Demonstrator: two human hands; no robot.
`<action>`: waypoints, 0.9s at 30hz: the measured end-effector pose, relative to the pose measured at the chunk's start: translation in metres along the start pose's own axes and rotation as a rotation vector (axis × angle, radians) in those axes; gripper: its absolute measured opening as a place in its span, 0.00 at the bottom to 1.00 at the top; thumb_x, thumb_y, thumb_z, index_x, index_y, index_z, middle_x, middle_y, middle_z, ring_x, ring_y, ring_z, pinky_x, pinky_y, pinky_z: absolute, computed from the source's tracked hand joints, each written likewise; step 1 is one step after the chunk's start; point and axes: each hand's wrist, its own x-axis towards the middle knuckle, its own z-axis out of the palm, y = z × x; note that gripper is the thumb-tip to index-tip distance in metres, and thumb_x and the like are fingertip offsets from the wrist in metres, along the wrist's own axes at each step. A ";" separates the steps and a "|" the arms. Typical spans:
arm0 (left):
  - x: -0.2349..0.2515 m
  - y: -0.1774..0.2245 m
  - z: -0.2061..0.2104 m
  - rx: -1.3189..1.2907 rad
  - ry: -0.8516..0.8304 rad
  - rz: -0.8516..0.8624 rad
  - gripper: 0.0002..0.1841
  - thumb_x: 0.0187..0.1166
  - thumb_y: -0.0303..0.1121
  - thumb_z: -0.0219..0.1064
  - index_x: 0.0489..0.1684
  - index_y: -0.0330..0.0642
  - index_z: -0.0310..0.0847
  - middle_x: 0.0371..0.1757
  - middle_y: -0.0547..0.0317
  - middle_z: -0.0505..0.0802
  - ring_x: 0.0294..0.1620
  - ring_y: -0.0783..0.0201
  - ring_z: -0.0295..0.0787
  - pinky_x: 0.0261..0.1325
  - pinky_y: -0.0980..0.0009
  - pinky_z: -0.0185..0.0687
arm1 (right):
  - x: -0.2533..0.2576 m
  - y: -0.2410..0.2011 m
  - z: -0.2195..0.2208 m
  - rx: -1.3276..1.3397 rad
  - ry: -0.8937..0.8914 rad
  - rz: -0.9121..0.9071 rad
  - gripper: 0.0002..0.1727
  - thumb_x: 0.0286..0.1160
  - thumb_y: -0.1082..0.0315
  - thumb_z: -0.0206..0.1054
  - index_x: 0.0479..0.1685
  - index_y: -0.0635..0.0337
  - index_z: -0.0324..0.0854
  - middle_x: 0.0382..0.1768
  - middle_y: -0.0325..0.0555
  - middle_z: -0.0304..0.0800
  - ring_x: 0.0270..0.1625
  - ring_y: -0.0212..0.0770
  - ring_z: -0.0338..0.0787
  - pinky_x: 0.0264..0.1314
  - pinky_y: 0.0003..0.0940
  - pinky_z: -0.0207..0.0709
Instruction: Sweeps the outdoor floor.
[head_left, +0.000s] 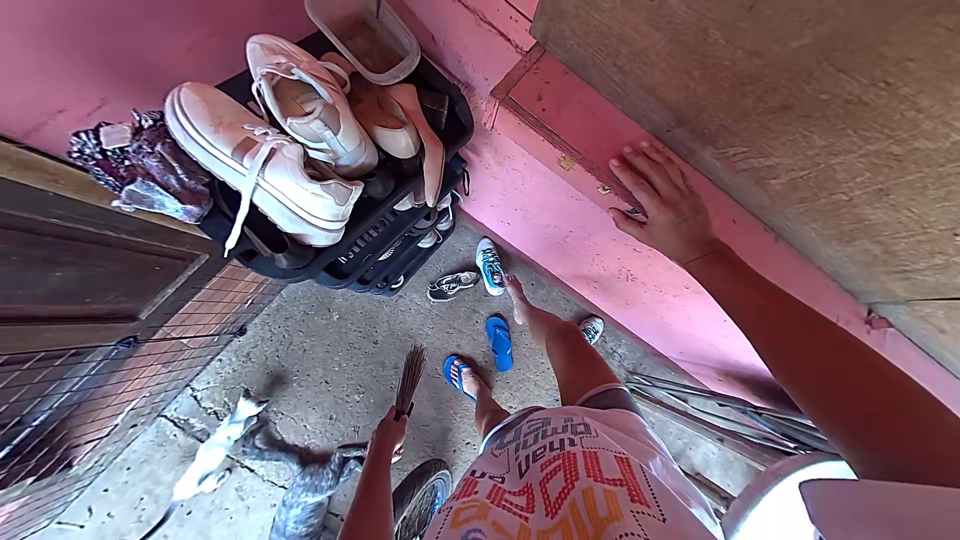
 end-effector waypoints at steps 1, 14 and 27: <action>-0.001 -0.004 0.002 0.005 -0.007 -0.002 0.25 0.97 0.40 0.47 0.91 0.47 0.59 0.58 0.32 0.85 0.47 0.44 0.87 0.53 0.49 0.83 | -0.006 0.025 0.026 0.103 0.201 -0.179 0.30 0.74 0.59 0.69 0.76 0.63 0.80 0.77 0.64 0.80 0.84 0.68 0.73 0.83 0.57 0.68; 0.001 -0.058 0.023 -0.093 -0.017 -0.088 0.23 0.97 0.39 0.47 0.86 0.40 0.63 0.56 0.32 0.85 0.47 0.46 0.86 0.53 0.50 0.82 | -0.008 0.041 0.035 0.181 0.206 -0.247 0.33 0.75 0.59 0.68 0.82 0.58 0.75 0.82 0.60 0.76 0.86 0.66 0.72 0.82 0.60 0.69; 0.008 -0.004 0.023 -0.054 -0.049 -0.009 0.25 0.97 0.40 0.47 0.92 0.48 0.57 0.55 0.33 0.85 0.44 0.46 0.85 0.50 0.49 0.82 | -0.008 0.040 0.034 0.152 0.201 -0.243 0.33 0.77 0.56 0.67 0.83 0.57 0.75 0.82 0.59 0.76 0.86 0.64 0.71 0.85 0.57 0.66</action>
